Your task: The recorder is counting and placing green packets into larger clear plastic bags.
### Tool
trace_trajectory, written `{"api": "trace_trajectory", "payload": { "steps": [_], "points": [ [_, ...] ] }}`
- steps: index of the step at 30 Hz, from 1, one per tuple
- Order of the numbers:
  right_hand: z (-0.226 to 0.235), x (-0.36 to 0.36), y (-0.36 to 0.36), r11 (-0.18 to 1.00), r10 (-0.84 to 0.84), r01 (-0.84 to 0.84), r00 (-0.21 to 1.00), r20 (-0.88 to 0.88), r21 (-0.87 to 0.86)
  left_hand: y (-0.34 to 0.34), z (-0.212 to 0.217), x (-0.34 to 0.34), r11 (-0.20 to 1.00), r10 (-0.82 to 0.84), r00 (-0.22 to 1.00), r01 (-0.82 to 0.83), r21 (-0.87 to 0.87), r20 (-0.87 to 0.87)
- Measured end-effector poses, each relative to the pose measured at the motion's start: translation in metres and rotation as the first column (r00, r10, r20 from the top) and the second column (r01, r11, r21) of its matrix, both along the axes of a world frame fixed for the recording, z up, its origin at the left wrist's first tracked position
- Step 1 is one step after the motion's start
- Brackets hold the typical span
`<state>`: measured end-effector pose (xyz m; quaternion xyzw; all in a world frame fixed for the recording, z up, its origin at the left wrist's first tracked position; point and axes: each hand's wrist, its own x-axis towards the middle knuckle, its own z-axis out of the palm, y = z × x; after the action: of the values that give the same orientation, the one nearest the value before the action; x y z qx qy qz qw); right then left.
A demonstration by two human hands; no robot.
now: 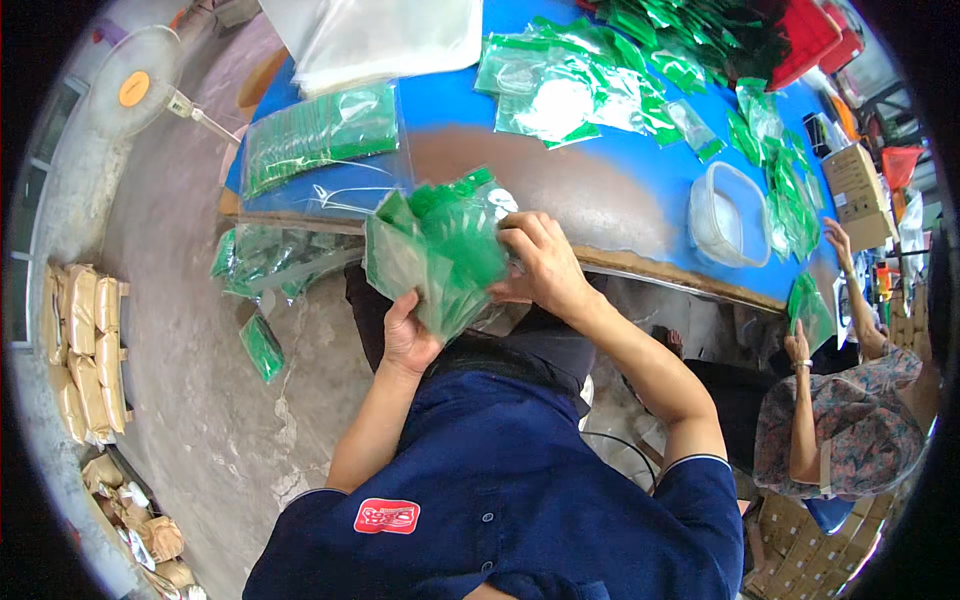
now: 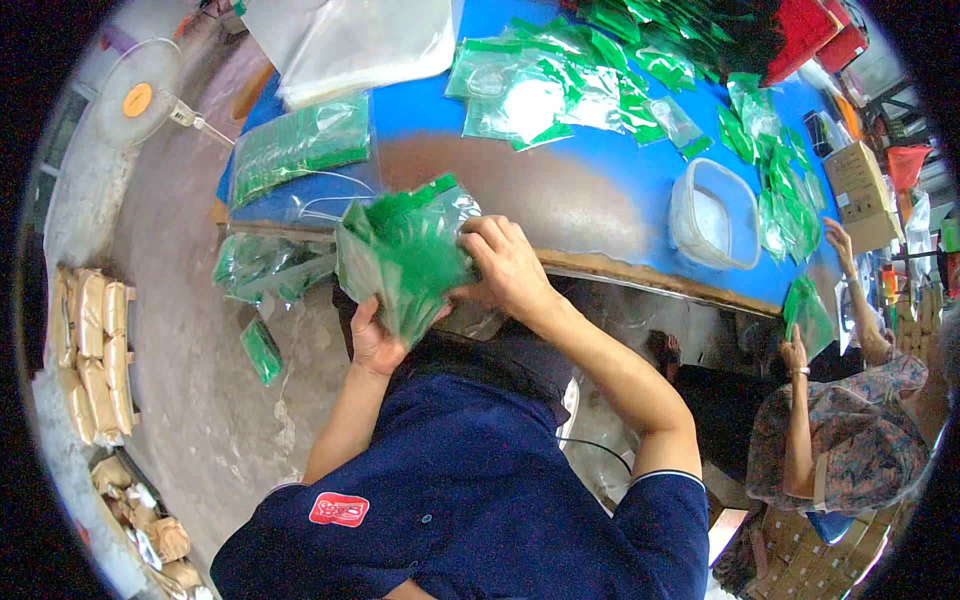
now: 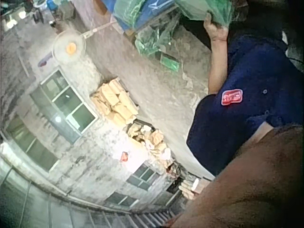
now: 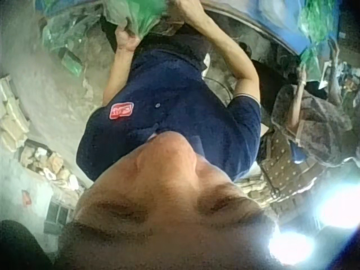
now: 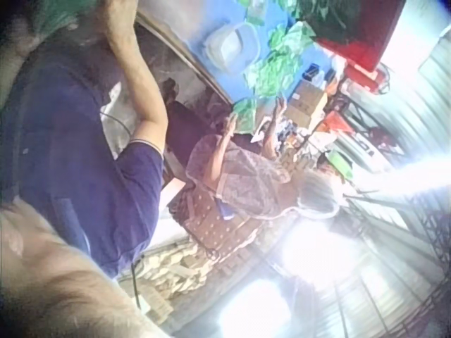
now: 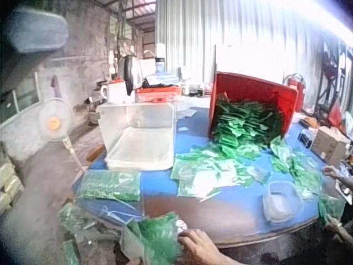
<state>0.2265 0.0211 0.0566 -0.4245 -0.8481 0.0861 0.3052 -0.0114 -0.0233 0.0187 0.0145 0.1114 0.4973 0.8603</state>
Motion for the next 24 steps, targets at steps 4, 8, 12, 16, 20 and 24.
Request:
{"api": "trace_trajectory", "payload": {
  "steps": [4, 8, 12, 16, 20, 24],
  "points": [
    [0.025, 0.011, 0.002, 0.939, 0.133, -0.216, 0.946, -0.297, -0.266, 0.002, -0.007, 0.004, 0.998, 0.045, 0.986, -0.053, -0.045, -0.158],
    [0.010, -0.005, 0.015, 0.795, -0.389, -0.009, 0.760, -0.521, -0.607, 0.003, -0.009, 0.010, 0.997, 0.082, 0.944, -0.075, 0.033, -0.320],
    [0.032, -0.021, 0.011, 0.802, -0.248, -0.145, 0.802, -0.543, -0.580, 0.010, 0.007, 0.015, 0.947, 0.198, 0.797, -0.005, 0.320, -0.571],
    [0.055, 0.001, 0.034, 0.931, -0.154, -0.196, 0.554, -0.818, -0.308, 0.074, 0.051, 0.011, 0.516, 0.724, 0.245, 0.429, 0.742, -0.645],
    [0.045, 0.021, 0.054, 0.925, -0.141, -0.169, 0.681, -0.719, -0.341, 0.125, 0.095, 0.027, 0.069, 0.986, 0.063, 0.689, 0.721, -0.155],
    [0.016, 0.018, 0.052, 0.906, -0.279, 0.044, 0.810, -0.515, -0.422, 0.153, 0.040, 0.027, 0.399, 0.780, 0.126, 0.655, 0.642, -0.613]
  ]
}}
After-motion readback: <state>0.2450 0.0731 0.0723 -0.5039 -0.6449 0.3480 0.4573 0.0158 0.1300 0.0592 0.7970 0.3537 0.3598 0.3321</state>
